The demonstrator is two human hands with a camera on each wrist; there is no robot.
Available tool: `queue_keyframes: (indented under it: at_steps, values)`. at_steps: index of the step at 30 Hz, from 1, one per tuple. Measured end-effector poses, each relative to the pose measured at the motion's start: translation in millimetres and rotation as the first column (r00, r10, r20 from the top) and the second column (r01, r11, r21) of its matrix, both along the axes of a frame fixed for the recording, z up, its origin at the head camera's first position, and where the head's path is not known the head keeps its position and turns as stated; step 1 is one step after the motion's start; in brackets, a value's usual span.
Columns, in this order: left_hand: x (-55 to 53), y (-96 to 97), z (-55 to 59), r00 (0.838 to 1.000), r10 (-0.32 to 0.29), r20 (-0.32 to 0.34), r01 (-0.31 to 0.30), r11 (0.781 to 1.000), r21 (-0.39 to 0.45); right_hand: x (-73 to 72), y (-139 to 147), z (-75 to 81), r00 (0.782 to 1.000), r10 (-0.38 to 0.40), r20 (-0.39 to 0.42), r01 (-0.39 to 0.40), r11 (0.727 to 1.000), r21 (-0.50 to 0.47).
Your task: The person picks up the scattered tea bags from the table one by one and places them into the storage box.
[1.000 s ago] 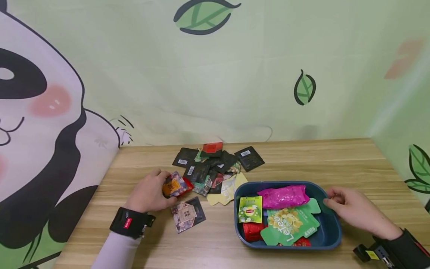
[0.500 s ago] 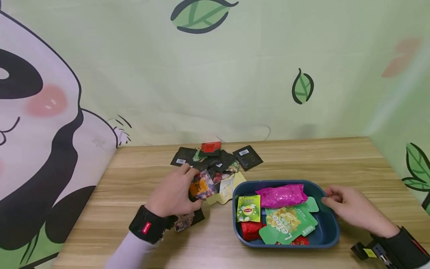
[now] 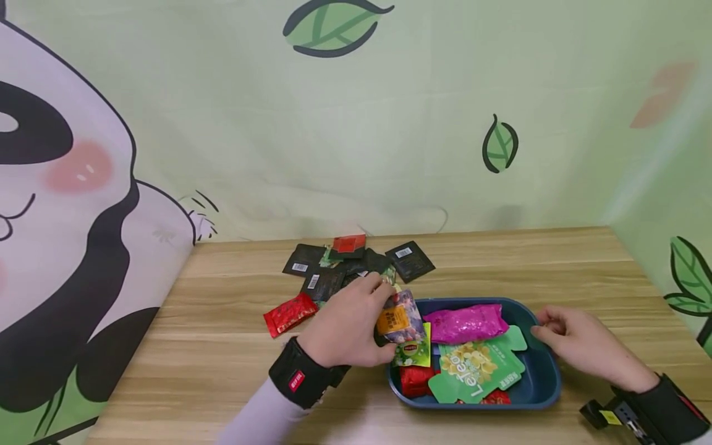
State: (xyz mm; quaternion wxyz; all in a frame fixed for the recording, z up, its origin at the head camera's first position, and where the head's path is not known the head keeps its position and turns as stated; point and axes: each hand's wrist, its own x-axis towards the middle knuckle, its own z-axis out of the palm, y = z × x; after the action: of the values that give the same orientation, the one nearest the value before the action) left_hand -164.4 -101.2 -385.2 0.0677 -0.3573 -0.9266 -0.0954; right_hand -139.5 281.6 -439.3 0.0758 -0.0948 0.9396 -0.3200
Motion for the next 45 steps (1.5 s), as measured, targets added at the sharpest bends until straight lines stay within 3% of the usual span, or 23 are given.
queue_keyframes:
  at_steps: [9, 17, 22, 35, 41, 45]
  values:
    - [1.9, 33.1, 1.4, 0.997, -0.071, 0.009, 0.071, 0.997, -0.02, 0.8, 0, 2.2, 0.999, 0.002, 0.035, -0.001, 1.0, -0.024]
    - [0.5, 37.9, -3.9, 0.996, -0.079, 0.029, 0.079, 0.997, -0.014, 0.6, -1, 1.5, 0.999, -0.001, 0.04, 0.002, 1.0, -0.021]
    - [0.0, 31.2, -7.4, 0.996, -0.049, 0.079, 0.051, 0.999, -0.015, 0.5, -1, 2.2, 1.0, 0.002, 0.024, -0.002, 1.0, -0.006]
    - [-2.3, 16.5, -10.8, 0.994, -0.039, 0.105, 0.044, 0.998, -0.045, 0.1, -1, 1.5, 1.0, 0.008, 0.018, -0.009, 1.0, 0.002]
    - [-5.5, -11.8, -18.3, 0.997, 0.016, 0.077, -0.008, 0.995, -0.101, -0.1, 0, 1.6, 1.0, 0.006, 0.006, -0.006, 1.0, -0.002]
    - [-5.8, -39.6, -25.9, 0.994, 0.087, 0.069, -0.079, 0.991, -0.112, 0.3, -1, 1.8, 1.0, 0.013, 0.0, -0.013, 1.0, -0.002]
